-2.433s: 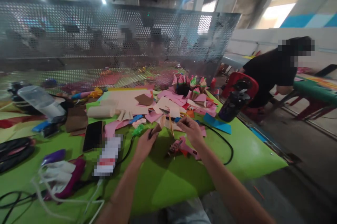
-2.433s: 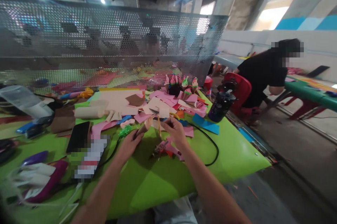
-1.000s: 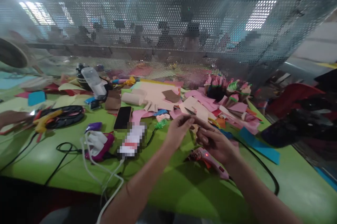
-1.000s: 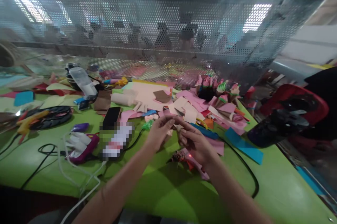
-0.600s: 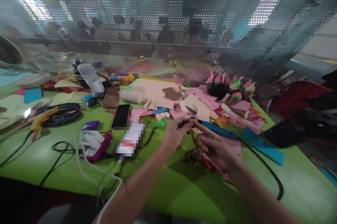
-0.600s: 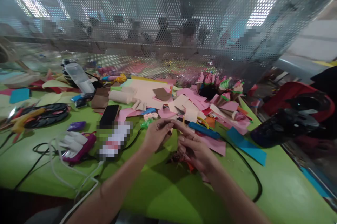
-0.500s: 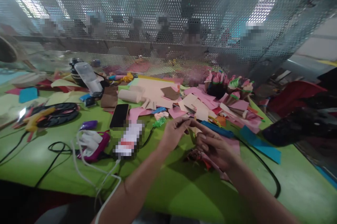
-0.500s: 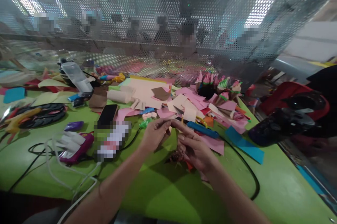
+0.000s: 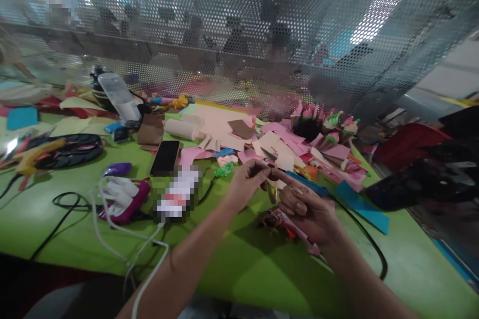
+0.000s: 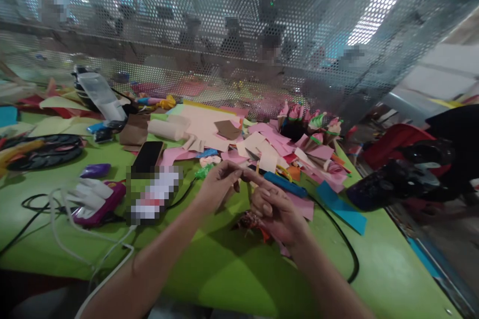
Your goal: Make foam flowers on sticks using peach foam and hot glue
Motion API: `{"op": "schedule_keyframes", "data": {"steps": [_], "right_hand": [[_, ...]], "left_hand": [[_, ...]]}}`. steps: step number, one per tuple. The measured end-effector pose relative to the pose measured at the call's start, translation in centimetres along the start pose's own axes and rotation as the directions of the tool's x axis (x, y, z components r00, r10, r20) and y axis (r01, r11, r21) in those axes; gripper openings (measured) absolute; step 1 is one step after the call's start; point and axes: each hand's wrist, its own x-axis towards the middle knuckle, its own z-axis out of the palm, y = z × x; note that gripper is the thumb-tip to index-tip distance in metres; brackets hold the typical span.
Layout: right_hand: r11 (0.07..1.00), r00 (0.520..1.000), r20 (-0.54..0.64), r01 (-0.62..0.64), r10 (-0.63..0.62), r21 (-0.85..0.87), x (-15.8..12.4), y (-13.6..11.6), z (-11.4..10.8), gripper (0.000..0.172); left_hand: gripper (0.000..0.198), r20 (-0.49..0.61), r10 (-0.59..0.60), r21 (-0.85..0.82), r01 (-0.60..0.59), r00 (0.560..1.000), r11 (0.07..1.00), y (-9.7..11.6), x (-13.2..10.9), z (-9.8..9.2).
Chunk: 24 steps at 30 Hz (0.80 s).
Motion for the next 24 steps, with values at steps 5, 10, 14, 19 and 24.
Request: {"op": "schedule_keyframes", "data": {"steps": [5,10,14,19,24], "right_hand": [[1.0,1.0,-0.015,0.007,-0.007,0.013,-0.16,-0.04,0.15,0.053],[0.999,0.998,-0.041,0.036,-0.036,-0.006,-0.21,-0.05,0.2,0.062],[0.997,0.997,-0.057,0.053,-0.056,-0.057,-0.13,-0.09,0.12,0.064],[0.99,0.996,-0.065,0.056,-0.065,-0.13,0.0,-0.02,-0.23,0.064],[0.971,0.991,-0.084,0.083,-0.104,-0.222,-0.01,0.21,-0.43,0.061]], "left_hand": [[0.016,0.031,0.011,0.001,-0.011,0.999,1.0,0.06,0.05,0.05],[0.018,0.079,0.009,-0.012,-0.008,0.997,1.0,0.09,-0.05,0.12],[0.019,0.072,0.013,-0.016,-0.011,0.997,1.0,-0.03,-0.12,0.13],[0.019,0.037,-0.01,0.026,0.009,0.999,1.0,-0.22,-0.06,0.17],[0.014,0.008,0.011,0.051,-0.012,1.0,0.999,-0.31,-0.02,0.24]]}}
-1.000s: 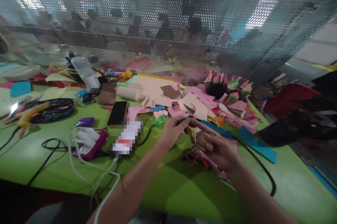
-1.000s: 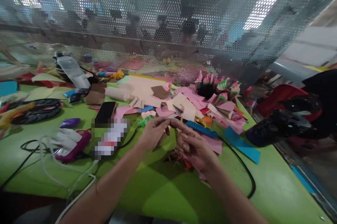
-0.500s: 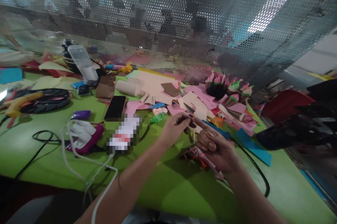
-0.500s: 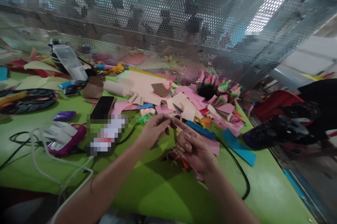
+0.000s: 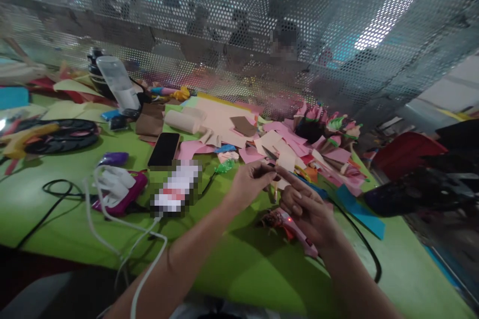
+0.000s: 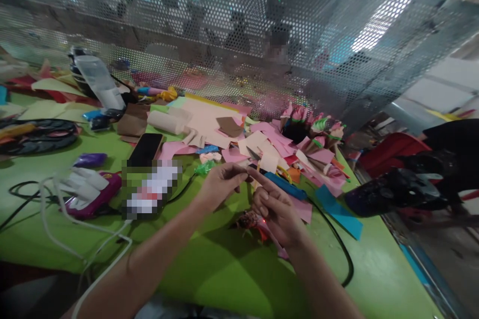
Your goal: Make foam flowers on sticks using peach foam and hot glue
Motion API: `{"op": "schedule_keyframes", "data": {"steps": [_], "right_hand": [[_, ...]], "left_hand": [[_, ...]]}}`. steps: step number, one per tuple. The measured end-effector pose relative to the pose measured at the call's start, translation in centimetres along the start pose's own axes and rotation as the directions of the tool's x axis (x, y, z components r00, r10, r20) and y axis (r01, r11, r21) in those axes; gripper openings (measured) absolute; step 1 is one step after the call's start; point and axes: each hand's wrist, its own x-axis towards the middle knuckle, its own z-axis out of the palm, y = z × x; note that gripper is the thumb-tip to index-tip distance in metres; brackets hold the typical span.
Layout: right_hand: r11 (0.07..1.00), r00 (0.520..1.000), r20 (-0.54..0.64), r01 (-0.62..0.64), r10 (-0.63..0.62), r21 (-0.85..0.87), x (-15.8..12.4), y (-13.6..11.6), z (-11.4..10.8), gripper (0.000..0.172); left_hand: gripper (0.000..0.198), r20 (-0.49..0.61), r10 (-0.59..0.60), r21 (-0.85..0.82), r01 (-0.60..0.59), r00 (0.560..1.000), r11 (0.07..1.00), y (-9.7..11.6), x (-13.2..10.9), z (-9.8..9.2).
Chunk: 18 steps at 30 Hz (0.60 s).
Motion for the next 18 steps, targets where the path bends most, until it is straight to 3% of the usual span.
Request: {"op": "schedule_keyframes", "data": {"steps": [11,18], "right_hand": [[1.0,1.0,-0.012,-0.013,0.013,-0.028,0.06,0.0,-0.1,0.066],[1.0,1.0,-0.004,-0.009,0.009,-0.029,0.13,0.0,-0.15,0.06]], "left_hand": [[0.01,-0.02,0.005,0.013,-0.005,1.0,1.0,0.02,-0.13,0.03],[0.011,-0.013,-0.08,-0.026,0.08,0.997,0.996,0.37,-0.23,0.1]]}}
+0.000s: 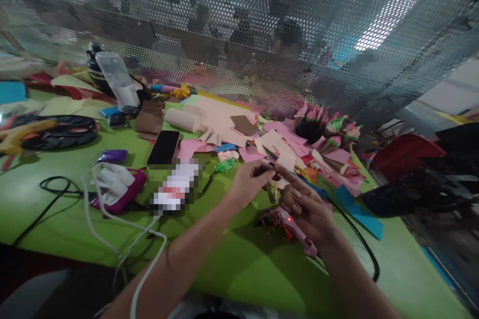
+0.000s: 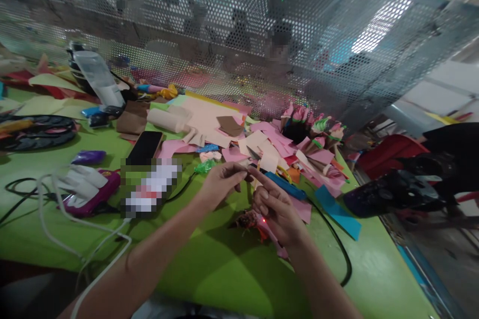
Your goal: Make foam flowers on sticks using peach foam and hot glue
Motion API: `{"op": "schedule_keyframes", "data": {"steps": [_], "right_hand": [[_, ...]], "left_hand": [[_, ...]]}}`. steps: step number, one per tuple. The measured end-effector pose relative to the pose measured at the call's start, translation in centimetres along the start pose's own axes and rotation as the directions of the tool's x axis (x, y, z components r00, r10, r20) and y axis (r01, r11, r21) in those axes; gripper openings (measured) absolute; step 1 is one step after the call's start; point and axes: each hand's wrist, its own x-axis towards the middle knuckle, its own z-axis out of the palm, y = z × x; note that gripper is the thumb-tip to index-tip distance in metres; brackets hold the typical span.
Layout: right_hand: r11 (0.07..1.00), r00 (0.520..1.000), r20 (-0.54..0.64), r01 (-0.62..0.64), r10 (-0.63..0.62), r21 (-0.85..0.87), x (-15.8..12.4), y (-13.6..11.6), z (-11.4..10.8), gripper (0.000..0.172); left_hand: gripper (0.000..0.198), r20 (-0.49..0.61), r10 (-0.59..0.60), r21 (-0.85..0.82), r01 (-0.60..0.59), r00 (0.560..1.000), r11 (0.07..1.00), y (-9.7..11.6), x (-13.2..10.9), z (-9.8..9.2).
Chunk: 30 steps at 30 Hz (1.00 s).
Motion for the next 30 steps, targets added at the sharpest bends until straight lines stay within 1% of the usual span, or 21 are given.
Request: {"op": "schedule_keyframes", "data": {"steps": [5,9,16,22,30], "right_hand": [[1.0,1.0,0.017,0.006,-0.006,-0.006,0.02,0.11,-0.07,0.058],[0.999,1.0,0.02,0.022,-0.022,-0.034,0.05,0.18,-0.12,0.054],[0.997,1.0,-0.008,0.021,-0.022,-0.075,0.06,0.1,0.06,0.049],[0.996,0.999,-0.019,0.028,-0.029,-0.089,-0.1,0.05,0.2,0.048],[0.996,1.0,-0.022,0.016,-0.018,-0.087,0.0,0.07,0.13,0.052]], "left_hand": [[0.012,0.006,-0.048,-0.025,0.049,0.999,0.999,0.32,-0.11,0.02],[0.011,0.004,-0.061,-0.033,0.061,0.998,0.998,0.57,-0.22,0.03],[0.009,-0.001,-0.065,-0.039,0.065,0.998,0.997,0.56,-0.22,0.09],[0.007,-0.007,-0.075,-0.035,0.075,0.997,0.997,0.73,-0.19,0.12],[0.007,0.005,-0.061,-0.067,0.061,0.998,0.996,0.58,-0.16,0.05]]}}
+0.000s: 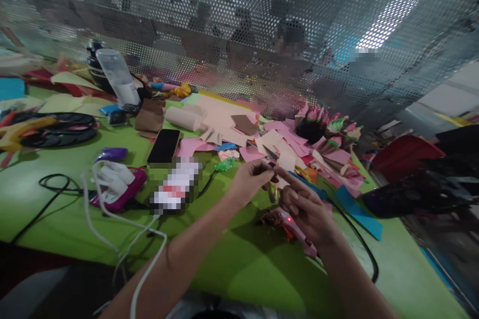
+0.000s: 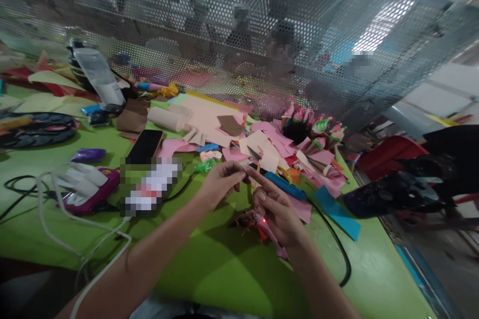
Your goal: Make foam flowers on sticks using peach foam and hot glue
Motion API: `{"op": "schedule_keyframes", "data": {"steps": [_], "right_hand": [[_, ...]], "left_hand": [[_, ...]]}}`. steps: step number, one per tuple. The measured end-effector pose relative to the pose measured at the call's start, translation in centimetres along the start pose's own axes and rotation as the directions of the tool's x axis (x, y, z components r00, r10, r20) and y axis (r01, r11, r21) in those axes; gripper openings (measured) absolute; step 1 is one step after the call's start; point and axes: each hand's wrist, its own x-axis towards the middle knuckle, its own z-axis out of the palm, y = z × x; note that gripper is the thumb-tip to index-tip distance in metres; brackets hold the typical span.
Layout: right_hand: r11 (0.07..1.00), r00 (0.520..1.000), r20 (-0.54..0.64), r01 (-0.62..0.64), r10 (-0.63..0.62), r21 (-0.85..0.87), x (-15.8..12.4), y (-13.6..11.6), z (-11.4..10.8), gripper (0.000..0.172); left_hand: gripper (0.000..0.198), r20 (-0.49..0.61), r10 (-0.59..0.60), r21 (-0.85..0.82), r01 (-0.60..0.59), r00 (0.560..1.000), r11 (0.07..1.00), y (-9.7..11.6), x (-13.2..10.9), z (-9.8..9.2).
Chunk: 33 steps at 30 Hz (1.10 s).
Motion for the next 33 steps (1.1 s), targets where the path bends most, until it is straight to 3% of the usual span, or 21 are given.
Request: {"op": "schedule_keyframes", "data": {"steps": [33], "right_hand": [[1.0,1.0,0.026,0.007,-0.007,0.021,0.06,-0.07,-0.21,0.049]], "left_hand": [[0.006,-0.001,0.004,-0.024,-0.004,1.0,1.0,0.05,-0.09,-0.03]]}}
